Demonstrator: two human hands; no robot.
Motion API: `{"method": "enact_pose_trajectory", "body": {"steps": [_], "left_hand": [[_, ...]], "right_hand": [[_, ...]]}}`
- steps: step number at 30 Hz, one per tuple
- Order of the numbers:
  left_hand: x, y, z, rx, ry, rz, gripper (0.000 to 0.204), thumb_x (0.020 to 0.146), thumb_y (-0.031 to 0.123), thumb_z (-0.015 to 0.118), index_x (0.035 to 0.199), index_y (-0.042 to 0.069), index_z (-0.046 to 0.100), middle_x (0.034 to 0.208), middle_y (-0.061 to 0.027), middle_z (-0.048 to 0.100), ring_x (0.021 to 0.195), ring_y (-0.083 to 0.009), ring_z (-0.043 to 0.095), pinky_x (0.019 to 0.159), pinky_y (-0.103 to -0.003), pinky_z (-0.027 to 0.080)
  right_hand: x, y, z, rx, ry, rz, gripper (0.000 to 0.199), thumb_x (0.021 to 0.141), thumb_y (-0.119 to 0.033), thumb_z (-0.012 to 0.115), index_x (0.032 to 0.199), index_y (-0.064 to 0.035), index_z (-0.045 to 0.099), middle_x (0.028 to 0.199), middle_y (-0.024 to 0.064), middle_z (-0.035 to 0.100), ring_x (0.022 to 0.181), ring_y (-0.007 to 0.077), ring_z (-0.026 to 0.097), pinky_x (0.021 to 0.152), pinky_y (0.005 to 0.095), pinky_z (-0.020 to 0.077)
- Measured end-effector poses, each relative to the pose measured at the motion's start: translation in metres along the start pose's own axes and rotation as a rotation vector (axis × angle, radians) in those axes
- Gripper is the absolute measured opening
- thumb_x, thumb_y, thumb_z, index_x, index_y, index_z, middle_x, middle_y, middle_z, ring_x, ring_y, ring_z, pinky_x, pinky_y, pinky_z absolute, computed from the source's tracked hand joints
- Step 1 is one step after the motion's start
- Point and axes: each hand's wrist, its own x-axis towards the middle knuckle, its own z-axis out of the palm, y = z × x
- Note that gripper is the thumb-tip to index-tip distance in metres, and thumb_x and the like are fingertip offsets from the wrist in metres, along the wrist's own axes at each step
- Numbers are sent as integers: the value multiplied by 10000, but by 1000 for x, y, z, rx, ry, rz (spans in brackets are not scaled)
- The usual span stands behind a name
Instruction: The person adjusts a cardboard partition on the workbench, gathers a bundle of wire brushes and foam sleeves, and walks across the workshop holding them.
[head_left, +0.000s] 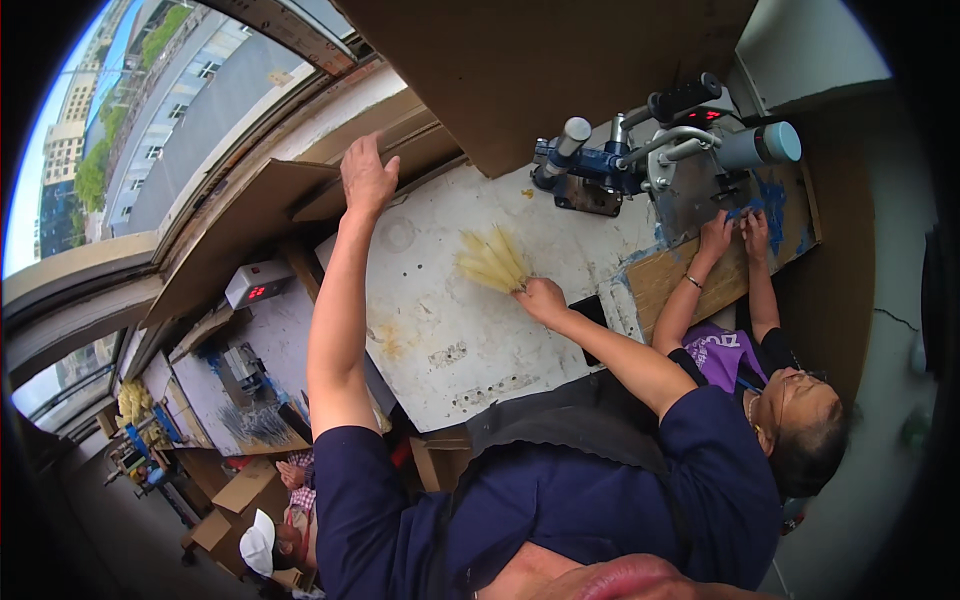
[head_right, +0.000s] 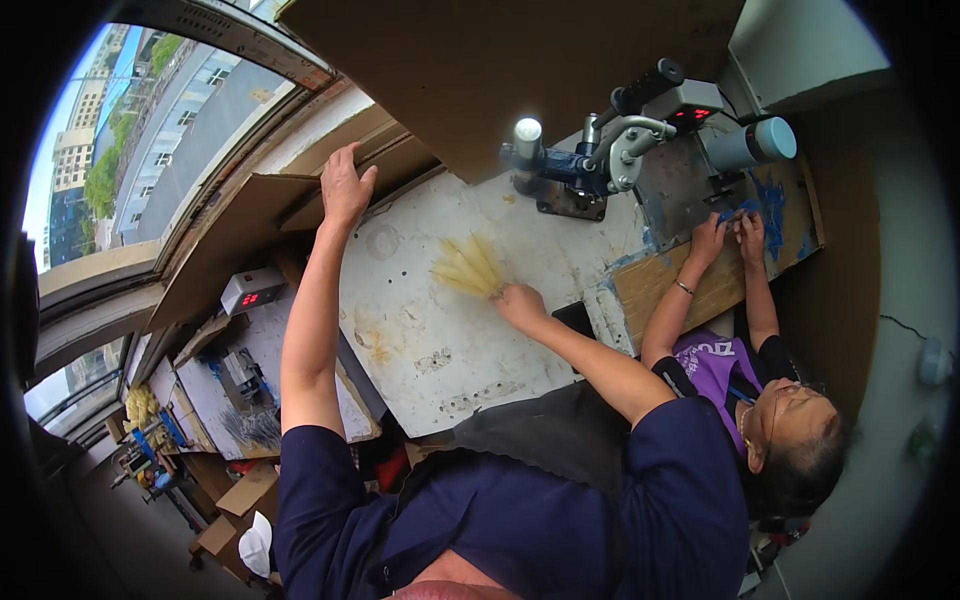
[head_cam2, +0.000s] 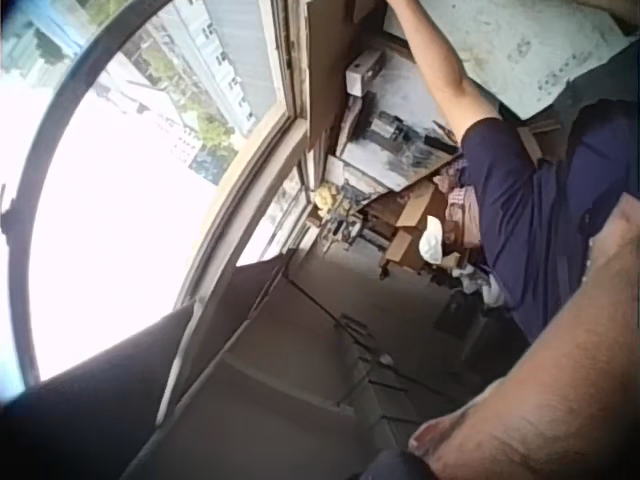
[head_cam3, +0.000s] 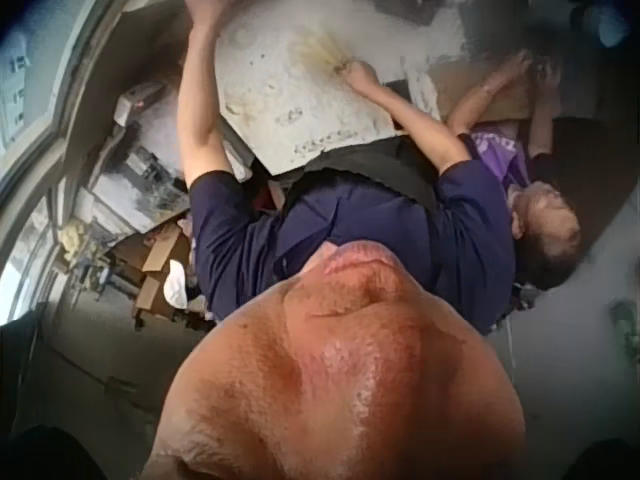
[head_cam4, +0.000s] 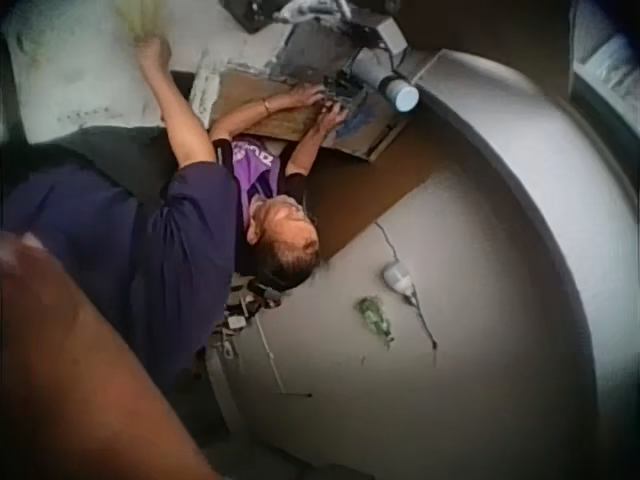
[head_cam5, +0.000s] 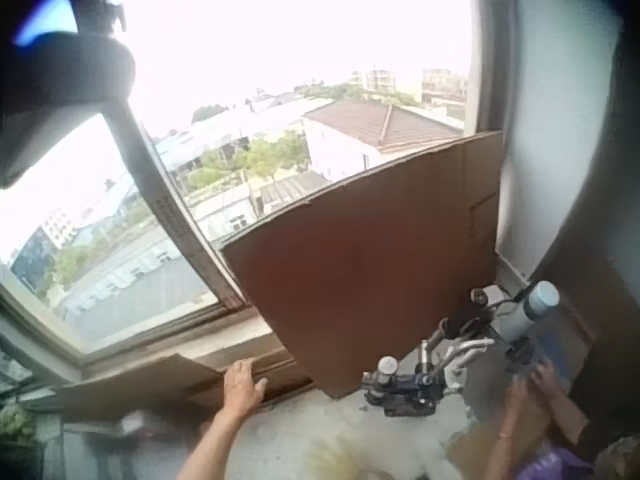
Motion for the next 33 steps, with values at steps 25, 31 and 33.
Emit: {"method": "enact_pose_trajectory", "body": {"steps": [25,31,33], "left_hand": [[-18,-28,38,-132,198,91,443,659,139,806,1060,82,626,921,-52,617,870,-233,581,783,-356,406],[-45,-55,21,-158,398,8,343,752,82,774,1065,70,634,1040,-62,651,1004,-246,607,1006,-419,396],[-66,-69,11,-130,498,-99,293,806,71,735,1076,48,620,1097,-89,618,1055,-251,579,1009,-410,392]], "right_hand": [[169,-50,24,-489,176,-816,235,701,-99,661,913,-70,565,1048,71,561,1002,268,525,970,435,401],[169,-48,26,-502,152,-798,255,671,-59,646,909,-71,555,1051,68,550,1006,265,513,967,430,400],[168,-47,23,-509,143,-782,266,665,-54,643,916,-69,556,1056,68,548,1007,265,510,966,428,401]]}}
